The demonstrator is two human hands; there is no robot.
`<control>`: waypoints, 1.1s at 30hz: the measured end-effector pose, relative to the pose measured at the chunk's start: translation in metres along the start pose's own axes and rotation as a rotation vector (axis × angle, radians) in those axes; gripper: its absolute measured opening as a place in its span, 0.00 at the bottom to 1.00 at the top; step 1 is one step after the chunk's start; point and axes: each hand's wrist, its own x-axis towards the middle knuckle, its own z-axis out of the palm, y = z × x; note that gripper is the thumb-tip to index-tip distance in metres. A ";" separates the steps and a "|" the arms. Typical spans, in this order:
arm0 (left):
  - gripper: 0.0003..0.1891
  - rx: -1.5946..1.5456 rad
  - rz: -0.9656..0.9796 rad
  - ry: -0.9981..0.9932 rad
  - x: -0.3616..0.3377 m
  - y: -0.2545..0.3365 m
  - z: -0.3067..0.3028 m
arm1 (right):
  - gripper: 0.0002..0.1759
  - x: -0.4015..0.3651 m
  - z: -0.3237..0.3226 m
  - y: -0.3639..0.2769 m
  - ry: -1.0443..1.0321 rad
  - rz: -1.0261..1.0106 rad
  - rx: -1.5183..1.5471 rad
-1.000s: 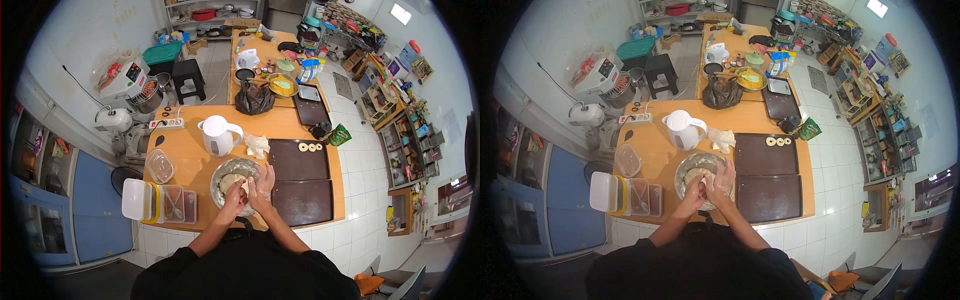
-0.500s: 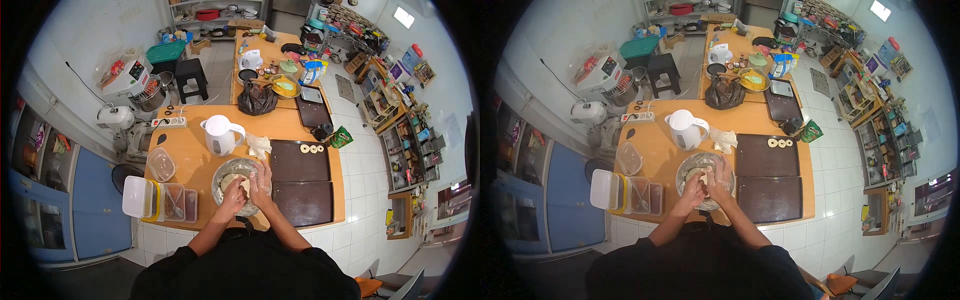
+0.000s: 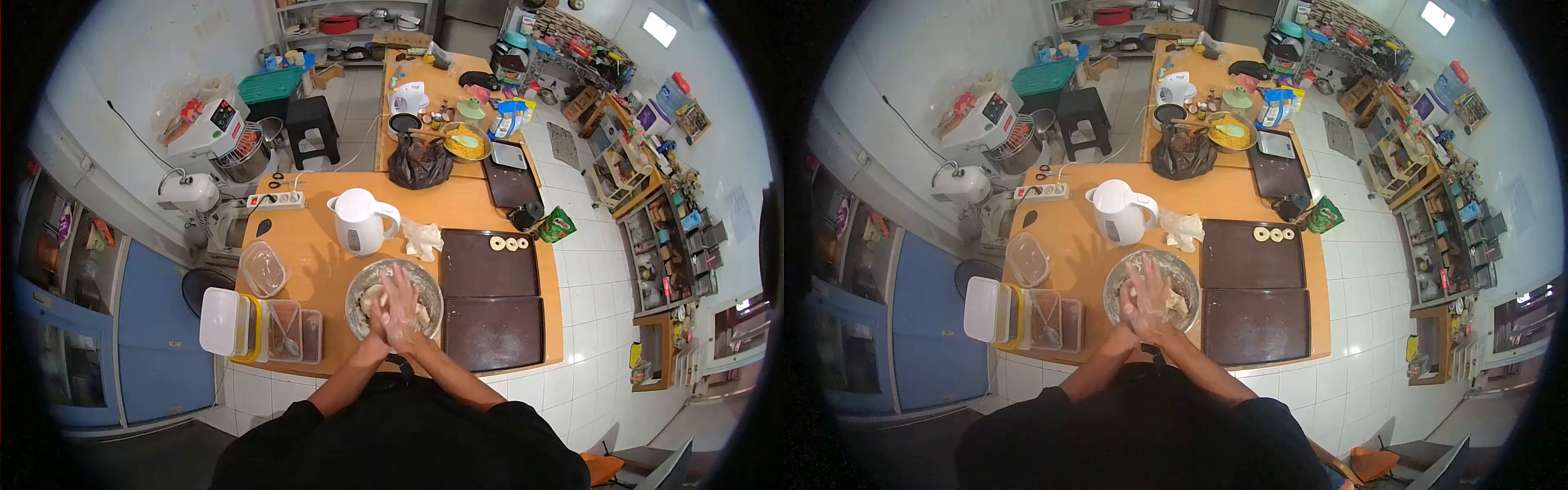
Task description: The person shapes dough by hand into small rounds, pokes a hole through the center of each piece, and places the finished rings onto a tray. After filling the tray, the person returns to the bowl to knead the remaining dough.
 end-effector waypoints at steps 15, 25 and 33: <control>0.39 -0.034 0.021 -0.175 0.004 -0.003 0.018 | 0.42 0.019 -0.008 0.007 0.029 0.114 -0.059; 0.45 0.045 -0.004 -0.035 -0.010 -0.005 0.032 | 0.48 0.019 -0.021 0.017 -0.002 0.125 -0.065; 0.42 -0.081 0.016 -0.078 -0.007 0.009 0.026 | 0.41 0.021 -0.024 0.000 0.055 0.043 0.036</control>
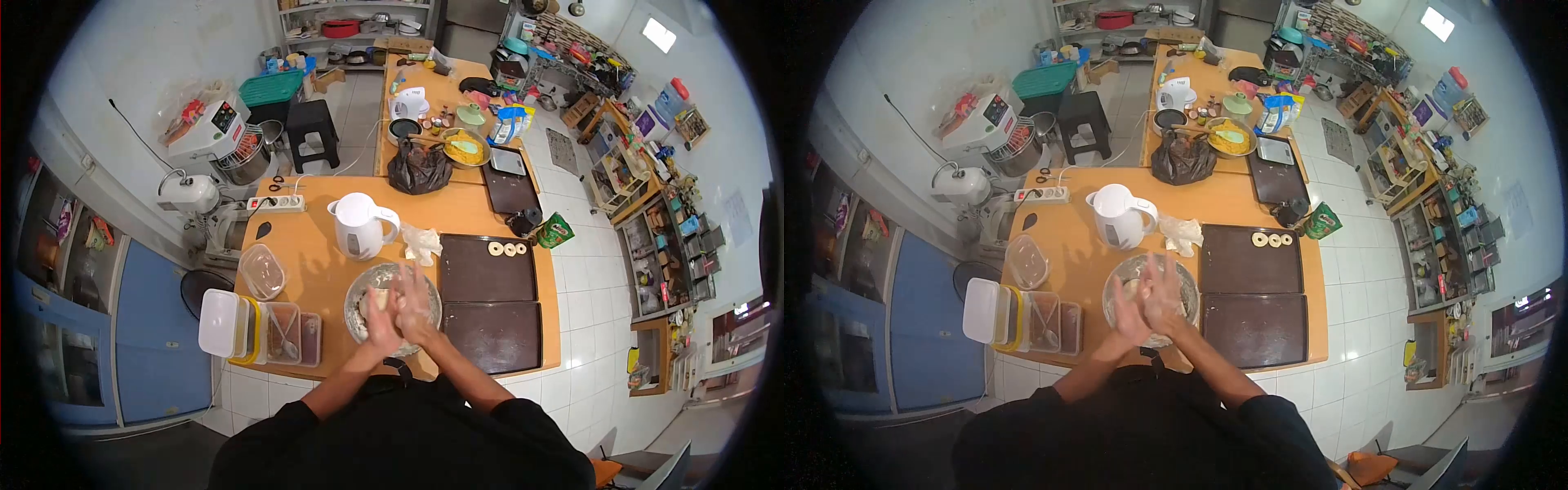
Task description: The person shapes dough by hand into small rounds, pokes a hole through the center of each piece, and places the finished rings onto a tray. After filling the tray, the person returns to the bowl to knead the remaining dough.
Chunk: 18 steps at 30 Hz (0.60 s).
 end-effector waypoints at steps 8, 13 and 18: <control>0.45 -0.014 0.140 -0.062 0.004 0.006 0.016 | 0.34 -0.011 0.001 0.004 -0.037 -0.149 -0.022; 0.43 0.218 0.135 -0.037 0.018 -0.019 -0.030 | 0.48 0.003 -0.007 -0.044 -0.143 -0.032 -0.062; 0.47 0.073 0.045 -0.038 -0.004 0.004 0.035 | 0.37 0.005 -0.014 -0.026 -0.164 -0.084 -0.204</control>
